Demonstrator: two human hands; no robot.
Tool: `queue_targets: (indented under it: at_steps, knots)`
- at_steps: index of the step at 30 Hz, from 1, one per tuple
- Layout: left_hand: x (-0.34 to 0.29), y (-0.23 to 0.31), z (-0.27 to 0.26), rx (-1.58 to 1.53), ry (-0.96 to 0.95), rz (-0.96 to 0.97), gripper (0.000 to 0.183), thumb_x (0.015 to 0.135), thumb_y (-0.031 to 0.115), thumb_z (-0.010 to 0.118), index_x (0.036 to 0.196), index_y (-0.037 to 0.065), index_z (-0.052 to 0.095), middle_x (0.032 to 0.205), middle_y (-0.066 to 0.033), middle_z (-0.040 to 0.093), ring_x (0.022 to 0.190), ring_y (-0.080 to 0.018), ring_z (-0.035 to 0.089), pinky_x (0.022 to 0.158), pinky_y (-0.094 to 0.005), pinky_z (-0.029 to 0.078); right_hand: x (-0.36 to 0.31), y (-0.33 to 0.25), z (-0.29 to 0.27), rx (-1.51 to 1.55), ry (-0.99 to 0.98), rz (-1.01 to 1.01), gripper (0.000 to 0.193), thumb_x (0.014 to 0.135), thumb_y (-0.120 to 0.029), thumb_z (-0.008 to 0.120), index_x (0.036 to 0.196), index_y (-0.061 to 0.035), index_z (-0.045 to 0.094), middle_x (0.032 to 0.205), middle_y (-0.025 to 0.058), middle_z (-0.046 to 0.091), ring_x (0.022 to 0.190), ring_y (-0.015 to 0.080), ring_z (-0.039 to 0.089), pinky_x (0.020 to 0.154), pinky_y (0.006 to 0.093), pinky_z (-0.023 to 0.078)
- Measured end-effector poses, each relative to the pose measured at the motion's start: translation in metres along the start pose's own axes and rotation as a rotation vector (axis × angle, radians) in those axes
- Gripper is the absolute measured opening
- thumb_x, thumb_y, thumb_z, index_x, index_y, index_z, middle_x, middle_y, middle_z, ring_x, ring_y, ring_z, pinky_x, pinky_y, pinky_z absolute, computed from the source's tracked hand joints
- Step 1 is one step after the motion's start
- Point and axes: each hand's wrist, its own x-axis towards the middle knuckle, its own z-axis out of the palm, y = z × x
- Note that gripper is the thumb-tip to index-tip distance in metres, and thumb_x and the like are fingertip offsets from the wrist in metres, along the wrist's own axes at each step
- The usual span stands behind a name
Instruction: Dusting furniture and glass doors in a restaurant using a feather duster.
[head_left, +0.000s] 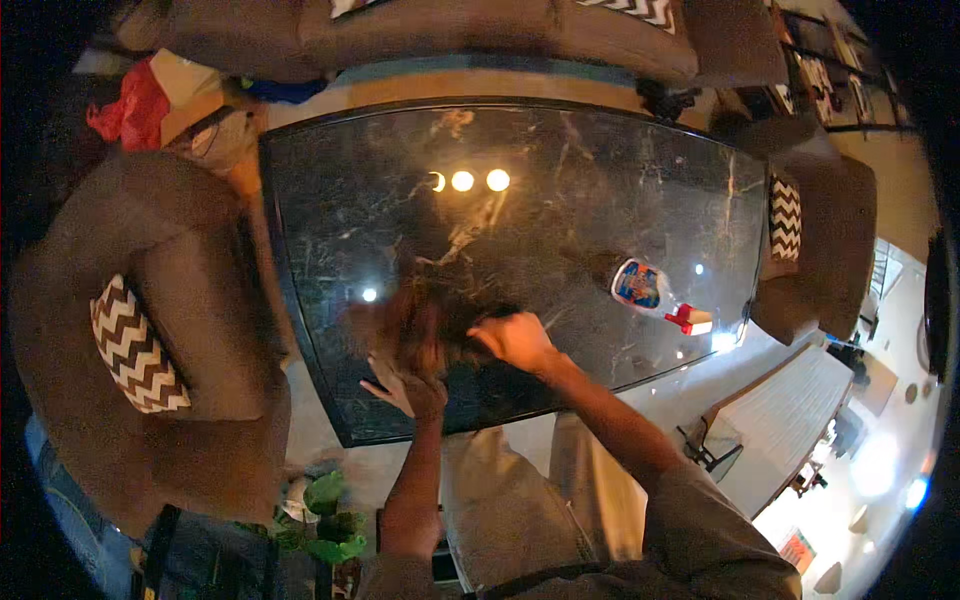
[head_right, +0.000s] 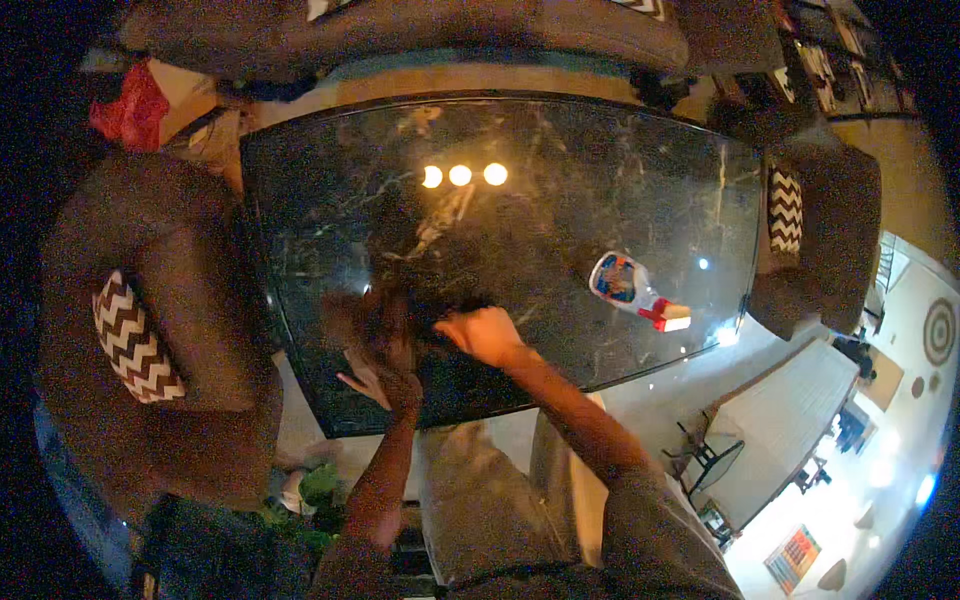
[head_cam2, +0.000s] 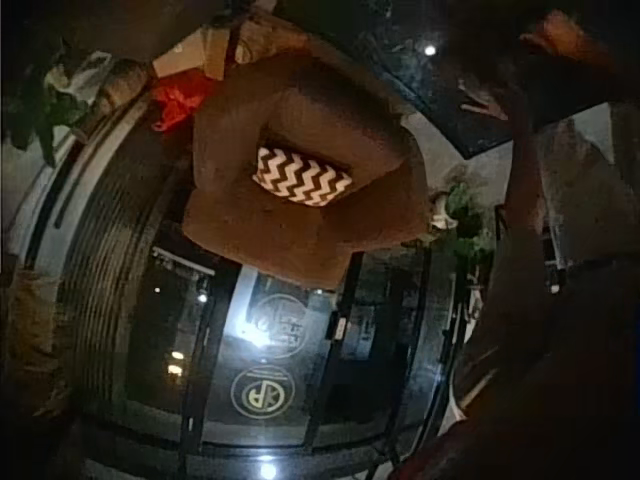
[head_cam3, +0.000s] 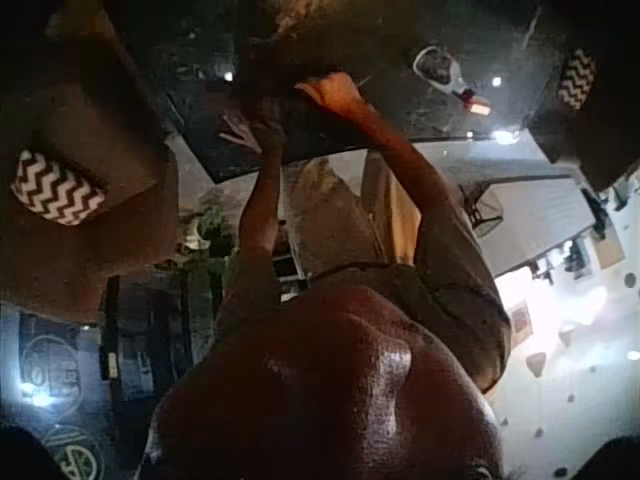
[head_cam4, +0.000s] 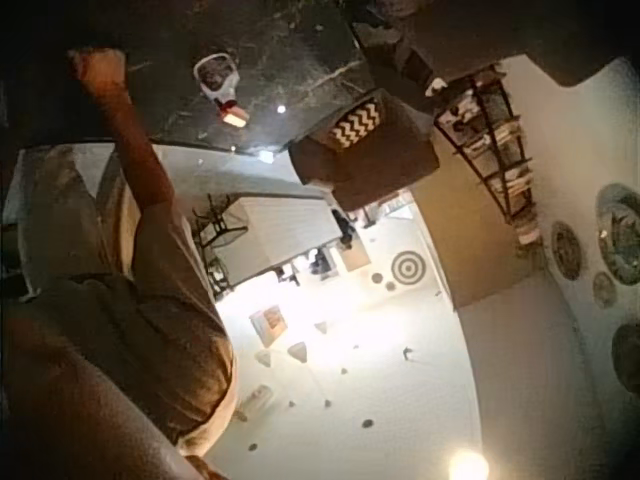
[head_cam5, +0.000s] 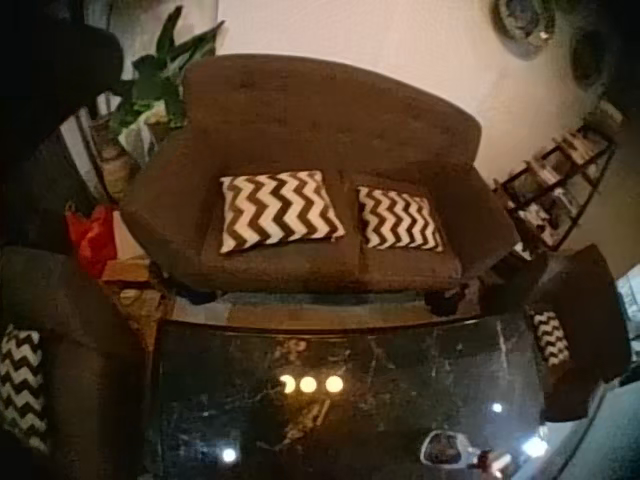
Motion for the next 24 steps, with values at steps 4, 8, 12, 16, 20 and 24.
queue_targets:
  at_steps: [4, 8, 12, 16, 20, 24]
  knots:
    - [-0.005, 0.0, 0.013, -0.028, 0.048, -0.107, 0.061, 0.093, 0.037, 0.037, 0.141, 0.002, 0.021, 0.147, -0.0126, 0.023, 0.137, -0.0276, 0.019, 0.109, -0.0564, 0.003, -0.073, 0.032, 0.044, 0.226, 0.342, 0.379, 0.013, 0.081, -0.015, 0.054, 0.083, -0.0045, 0.062, 0.072, 0.018, 0.061, 0.062, 0.0353, 0.06, 0.055, 0.0443, 0.048]
    - [-0.008, -0.006, 0.017, 0.237, 0.081, -0.103, 0.061, 0.097, 0.043, 0.027, 0.141, 0.001, 0.022, 0.148, -0.0117, 0.022, 0.138, -0.0239, 0.019, 0.11, -0.052, 0.006, -0.143, 0.06, 0.06, 0.193, 0.134, 0.029, 0.015, 0.081, -0.022, 0.057, 0.084, -0.0082, 0.063, 0.071, 0.0147, 0.062, 0.062, 0.0338, 0.061, 0.054, 0.0438, 0.049]
    - [-0.002, 0.025, 0.012, -0.008, 0.187, -0.07, 0.062, 0.097, 0.044, 0.016, 0.14, 0.0, 0.025, 0.148, -0.011, 0.022, 0.138, -0.0242, 0.019, 0.11, -0.0505, 0.005, -0.216, 0.117, 0.069, 0.064, -0.005, 0.39, 0.023, 0.08, -0.032, 0.059, 0.085, -0.011, 0.064, 0.07, 0.0111, 0.063, 0.061, 0.0327, 0.061, 0.053, 0.0433, 0.05]
    - [-0.013, 0.0, 0.013, 0.072, 0.179, -0.087, 0.057, 0.098, 0.038, 0.017, 0.14, 0.001, 0.026, 0.147, -0.0116, 0.024, 0.137, -0.0273, 0.02, 0.11, -0.0501, 0.004, -0.262, 0.164, 0.021, -0.03, -0.163, -0.009, 0.027, 0.08, -0.036, 0.058, 0.084, -0.0106, 0.064, 0.068, 0.0103, 0.063, 0.058, 0.0312, 0.061, 0.053, 0.0436, 0.05]
    - [-0.017, 0.023, 0.013, 0.175, 0.134, -0.077, 0.052, 0.098, 0.033, 0.022, 0.141, 0.004, 0.026, 0.146, -0.0108, 0.027, 0.136, -0.0287, 0.023, 0.107, -0.0539, 0.016, -0.324, 0.276, -0.015, -0.107, -0.326, 0.25, 0.031, 0.079, -0.048, 0.056, 0.083, -0.0194, 0.067, 0.068, 0.0104, 0.064, 0.059, 0.0312, 0.062, 0.054, 0.0438, 0.049]
    - [-0.037, 0.066, 0.029, 0.349, 0.037, -0.266, 0.051, 0.099, 0.031, 0.022, 0.139, 0.002, 0.027, 0.145, -0.0154, 0.027, 0.134, -0.0312, 0.027, 0.106, -0.0532, 0.021, -0.354, 0.418, -0.112, -0.198, 0.003, 0.356, 0.025, 0.086, -0.041, 0.05, 0.089, -0.0234, 0.068, 0.07, 0.01, 0.063, 0.061, 0.0304, 0.06, 0.056, 0.0451, 0.046]
